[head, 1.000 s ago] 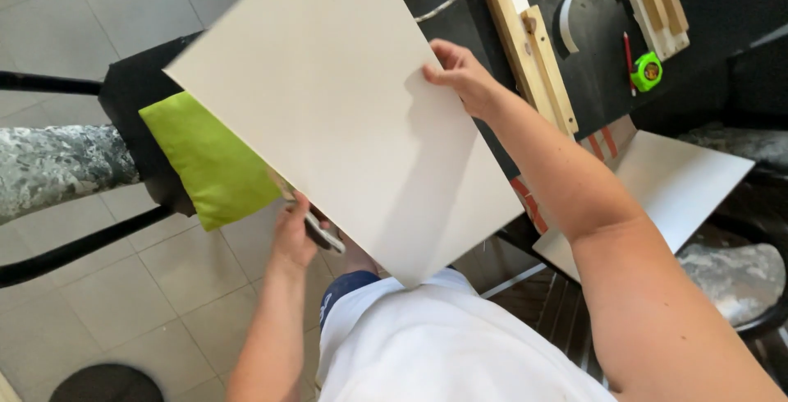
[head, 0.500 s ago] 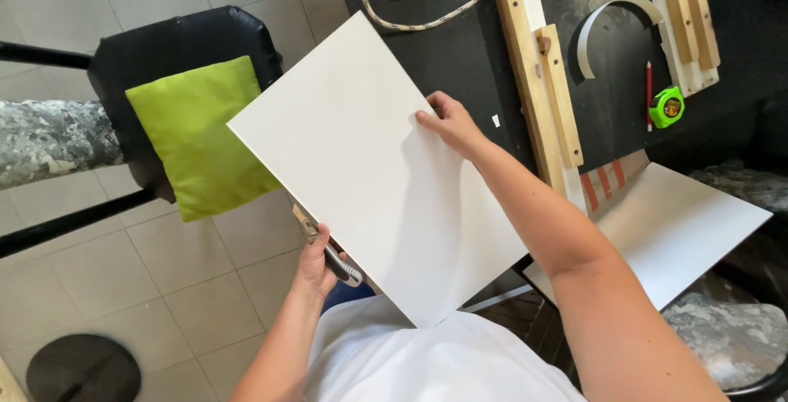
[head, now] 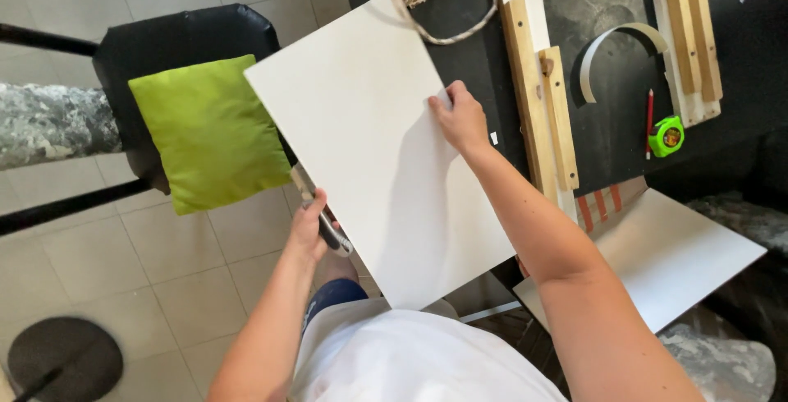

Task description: The person uses a utility knife to trim and clean the edges of a white board and a small wooden block. They also handle a cloth and several metal rings on a workshop table.

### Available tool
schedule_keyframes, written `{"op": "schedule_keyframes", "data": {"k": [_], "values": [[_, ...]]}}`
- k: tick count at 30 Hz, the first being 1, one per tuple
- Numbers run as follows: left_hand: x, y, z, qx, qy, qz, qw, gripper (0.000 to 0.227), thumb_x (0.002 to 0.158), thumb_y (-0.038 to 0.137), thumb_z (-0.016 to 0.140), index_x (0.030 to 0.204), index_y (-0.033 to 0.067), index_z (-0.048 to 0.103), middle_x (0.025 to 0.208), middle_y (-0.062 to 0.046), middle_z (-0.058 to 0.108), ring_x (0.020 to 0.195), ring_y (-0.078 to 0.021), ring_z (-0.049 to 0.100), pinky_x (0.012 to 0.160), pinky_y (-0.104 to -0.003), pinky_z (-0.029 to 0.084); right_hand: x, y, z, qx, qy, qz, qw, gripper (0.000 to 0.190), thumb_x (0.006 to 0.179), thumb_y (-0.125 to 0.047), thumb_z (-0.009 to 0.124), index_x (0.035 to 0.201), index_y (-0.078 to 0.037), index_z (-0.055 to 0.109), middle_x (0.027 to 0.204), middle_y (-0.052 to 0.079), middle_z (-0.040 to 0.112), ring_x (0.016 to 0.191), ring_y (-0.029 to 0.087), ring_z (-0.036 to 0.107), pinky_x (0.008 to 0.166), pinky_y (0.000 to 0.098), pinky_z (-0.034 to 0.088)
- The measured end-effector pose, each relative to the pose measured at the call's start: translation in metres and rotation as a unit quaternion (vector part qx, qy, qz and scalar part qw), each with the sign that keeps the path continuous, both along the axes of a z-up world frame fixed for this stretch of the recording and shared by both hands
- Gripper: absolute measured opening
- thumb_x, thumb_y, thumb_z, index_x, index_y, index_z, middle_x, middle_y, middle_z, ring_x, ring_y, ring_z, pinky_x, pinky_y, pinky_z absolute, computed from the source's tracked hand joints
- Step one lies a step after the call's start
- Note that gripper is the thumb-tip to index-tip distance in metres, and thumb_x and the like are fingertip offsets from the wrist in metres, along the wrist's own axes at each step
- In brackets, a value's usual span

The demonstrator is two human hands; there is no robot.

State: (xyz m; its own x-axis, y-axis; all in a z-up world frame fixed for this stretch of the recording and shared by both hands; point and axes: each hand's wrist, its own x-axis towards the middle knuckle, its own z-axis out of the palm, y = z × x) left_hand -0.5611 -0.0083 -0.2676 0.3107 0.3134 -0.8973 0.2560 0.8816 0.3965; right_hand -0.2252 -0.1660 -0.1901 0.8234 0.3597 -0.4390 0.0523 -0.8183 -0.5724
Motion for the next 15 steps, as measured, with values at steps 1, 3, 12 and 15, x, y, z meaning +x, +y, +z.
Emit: {"op": "schedule_keyframes", "data": {"k": [1, 3, 12, 15], "values": [[0.005, 0.004, -0.01, 0.014, 0.002, -0.017, 1.0, 0.05, 0.089, 0.049, 0.088, 0.086, 0.0117, 0.055, 0.072, -0.005, 0.061, 0.068, -0.024, 0.073, 0.049, -0.034, 0.065, 0.003, -0.002, 0.0, -0.009, -0.021, 0.005, 1.0, 0.04, 0.102, -0.047, 0.068, 0.117, -0.01, 0.065, 0.114, 0.021, 0.076, 0.111, 0.042, 0.073, 0.092, 0.0537, 0.058], [0.017, 0.011, -0.011, 0.027, 0.007, -0.025, 0.999, 0.051, 0.088, 0.049, 0.089, 0.087, 0.0111, 0.055, 0.073, -0.005, 0.06, 0.068, -0.0242, 0.072, 0.05, -0.034, 0.065, 0.006, -0.012, -0.005, -0.029, -0.044, 0.008, 0.999, 0.04, 0.102, -0.048, 0.067, 0.117, -0.01, 0.064, 0.112, 0.021, 0.075, 0.109, 0.042, 0.073, 0.09, 0.0541, 0.058], [0.081, 0.024, 0.005, 0.06, -0.015, -0.075, 0.995, 0.047, 0.086, 0.046, 0.092, 0.085, 0.0137, 0.058, 0.07, -0.001, 0.058, 0.063, -0.021, 0.07, 0.048, -0.031, 0.062, 0.026, -0.047, -0.013, -0.102, -0.162, 0.005, 0.981, 0.037, 0.102, -0.047, 0.068, 0.114, -0.012, 0.067, 0.104, 0.016, 0.074, 0.101, 0.039, 0.075, 0.083, 0.0503, 0.06], [0.092, 0.024, -0.001, 0.059, -0.025, -0.079, 0.995, 0.047, 0.083, 0.048, 0.093, 0.084, 0.0148, 0.06, 0.068, 0.001, 0.058, 0.062, -0.0179, 0.07, 0.047, -0.028, 0.061, 0.035, -0.062, -0.034, -0.121, -0.192, 0.019, 0.974, 0.039, 0.1, -0.048, 0.072, 0.116, -0.013, 0.071, 0.106, 0.01, 0.072, 0.099, 0.034, 0.075, 0.081, 0.0469, 0.061]]}}
